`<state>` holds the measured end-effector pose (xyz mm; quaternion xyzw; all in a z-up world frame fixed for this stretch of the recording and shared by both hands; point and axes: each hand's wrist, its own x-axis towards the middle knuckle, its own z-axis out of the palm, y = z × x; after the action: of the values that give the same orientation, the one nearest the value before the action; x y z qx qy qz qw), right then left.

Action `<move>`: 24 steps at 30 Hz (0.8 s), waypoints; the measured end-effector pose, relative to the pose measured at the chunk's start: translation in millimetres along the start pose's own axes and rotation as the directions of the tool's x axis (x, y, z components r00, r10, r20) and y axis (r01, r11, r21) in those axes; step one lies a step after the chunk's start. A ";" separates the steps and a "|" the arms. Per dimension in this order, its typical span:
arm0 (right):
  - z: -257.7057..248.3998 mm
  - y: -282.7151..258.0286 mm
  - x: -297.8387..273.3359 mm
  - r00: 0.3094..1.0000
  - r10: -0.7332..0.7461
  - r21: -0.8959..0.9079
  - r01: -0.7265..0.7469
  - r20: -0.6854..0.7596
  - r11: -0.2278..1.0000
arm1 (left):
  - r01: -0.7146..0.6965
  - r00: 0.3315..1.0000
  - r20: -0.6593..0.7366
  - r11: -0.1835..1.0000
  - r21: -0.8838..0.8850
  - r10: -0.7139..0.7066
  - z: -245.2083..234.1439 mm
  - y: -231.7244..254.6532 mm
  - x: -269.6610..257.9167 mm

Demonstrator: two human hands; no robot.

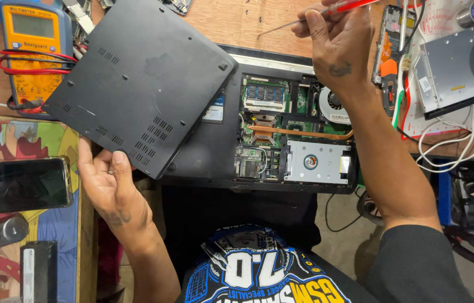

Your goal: The person uses a screwdriver to remove and reinstall screws on a laptop's internal components. They then insert a hard drive into the drive bay and secure it with screws. Finally, they place the bottom cover back onto the laptop and fasten it with screws.

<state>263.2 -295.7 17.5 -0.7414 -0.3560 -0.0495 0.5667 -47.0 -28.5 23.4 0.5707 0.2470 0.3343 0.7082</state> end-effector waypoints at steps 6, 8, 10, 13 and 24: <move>-4.7 -12.4 -1.0 1.000 0.018 -0.048 -0.019 -0.024 0.999 | -0.091 0.989 -0.099 0.981 0.170 0.109 -5.0 -6.9 -10.5; -5.4 -15.8 -0.7 0.999 0.003 -0.062 -0.006 -0.044 0.998 | -0.124 0.965 -0.181 0.940 0.317 0.189 -2.6 -6.7 -17.7; -6.6 -18.6 0.8 0.999 -0.012 -0.041 0.010 -0.042 0.999 | -0.220 0.922 -0.220 0.899 0.378 0.318 2.5 -3.8 -24.9; -2.8 -22.0 3.9 0.998 -0.026 -0.002 0.026 -0.050 1.000 | -0.337 0.912 -0.133 0.894 0.295 0.388 17.4 1.7 -29.1; 14.9 -20.8 38.8 0.993 -0.114 -0.129 0.110 -0.027 0.986 | -0.333 0.943 0.125 0.876 0.348 0.309 81.9 -0.5 -31.0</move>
<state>274.9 -262.2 47.5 -0.7539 -0.3835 -0.1166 0.5205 -7.3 -104.6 40.4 0.7357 0.1833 0.3764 0.5324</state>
